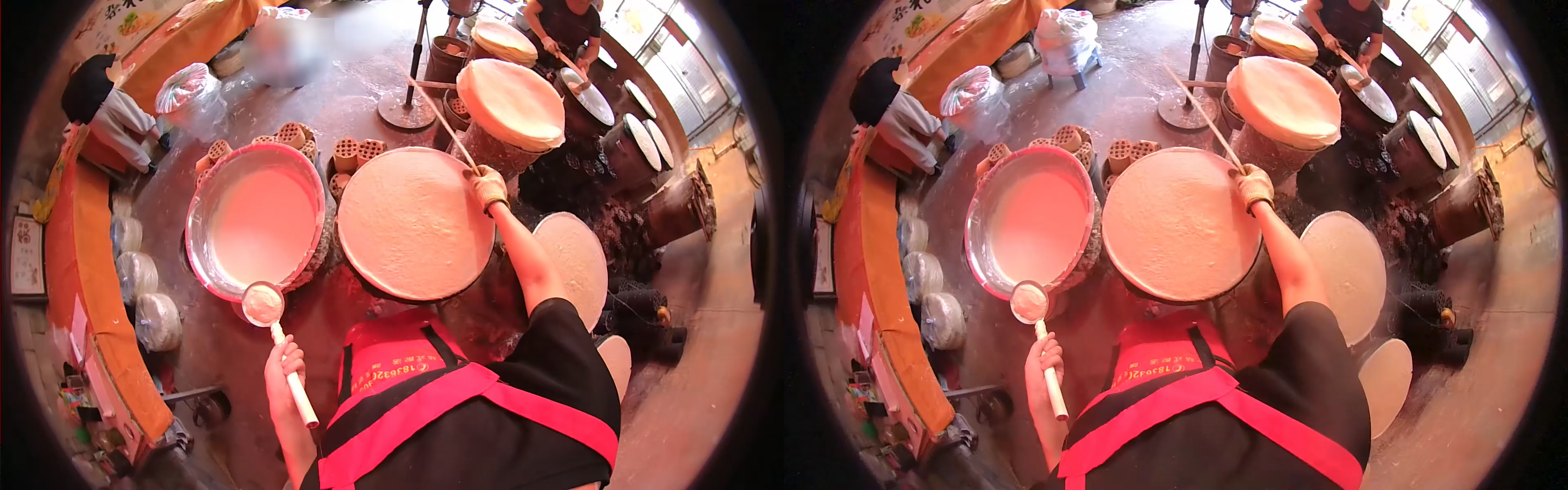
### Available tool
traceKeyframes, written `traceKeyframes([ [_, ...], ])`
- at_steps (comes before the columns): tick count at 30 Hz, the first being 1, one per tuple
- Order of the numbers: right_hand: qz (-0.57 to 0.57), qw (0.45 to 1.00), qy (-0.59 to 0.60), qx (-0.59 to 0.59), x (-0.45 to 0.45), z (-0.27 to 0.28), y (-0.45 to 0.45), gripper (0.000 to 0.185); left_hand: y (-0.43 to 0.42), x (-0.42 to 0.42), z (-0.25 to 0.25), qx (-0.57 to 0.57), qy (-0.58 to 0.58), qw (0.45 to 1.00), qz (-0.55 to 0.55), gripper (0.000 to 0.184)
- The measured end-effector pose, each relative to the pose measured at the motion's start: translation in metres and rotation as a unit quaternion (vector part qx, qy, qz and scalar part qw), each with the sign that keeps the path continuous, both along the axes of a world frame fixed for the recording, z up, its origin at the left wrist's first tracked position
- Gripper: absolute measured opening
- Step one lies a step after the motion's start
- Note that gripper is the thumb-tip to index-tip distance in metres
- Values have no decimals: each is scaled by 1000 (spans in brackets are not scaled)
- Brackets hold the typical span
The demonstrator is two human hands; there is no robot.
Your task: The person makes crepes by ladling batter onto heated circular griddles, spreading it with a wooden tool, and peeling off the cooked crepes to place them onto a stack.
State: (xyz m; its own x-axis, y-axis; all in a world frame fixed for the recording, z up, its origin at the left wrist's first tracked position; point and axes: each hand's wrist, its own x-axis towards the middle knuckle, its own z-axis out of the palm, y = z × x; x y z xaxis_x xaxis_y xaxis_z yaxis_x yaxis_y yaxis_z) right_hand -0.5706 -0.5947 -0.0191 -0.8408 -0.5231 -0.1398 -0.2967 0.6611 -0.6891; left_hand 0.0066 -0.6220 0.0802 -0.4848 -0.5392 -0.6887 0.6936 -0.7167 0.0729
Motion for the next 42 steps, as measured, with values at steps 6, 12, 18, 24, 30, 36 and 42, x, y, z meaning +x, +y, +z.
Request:
traceKeyframes([
  [6, 80, 926, -237, -284, -10, 17, 4, 15, 8, -31, 11, -1, 14, 1000, 10, 15],
  [12, 90, 958, -206, -178, -18, 26, -15, 12, 32, -56, 11, -23, -3, 999, 46, 15],
  [18, 137, 931, -191, -280, 2, 51, -12, 10, 54, -78, 10, -35, 8, 998, 61, 16],
  [24, 121, 873, -247, -402, -4, 136, 63, 20, 69, -107, 12, -30, -5, 997, 70, 16],
  [30, 162, 950, -87, -254, -119, 262, 79, 20, 69, -124, 6, -12, 30, 998, 55, 8],
  [36, 237, 796, 534, -156, -158, 401, 62, 23, 48, -134, 7, 25, 154, 988, 21, 7],
  [42, 267, 675, 687, 13, -198, 286, 15, 8, 40, -145, 26, -9, 96, 994, 43, 13],
])
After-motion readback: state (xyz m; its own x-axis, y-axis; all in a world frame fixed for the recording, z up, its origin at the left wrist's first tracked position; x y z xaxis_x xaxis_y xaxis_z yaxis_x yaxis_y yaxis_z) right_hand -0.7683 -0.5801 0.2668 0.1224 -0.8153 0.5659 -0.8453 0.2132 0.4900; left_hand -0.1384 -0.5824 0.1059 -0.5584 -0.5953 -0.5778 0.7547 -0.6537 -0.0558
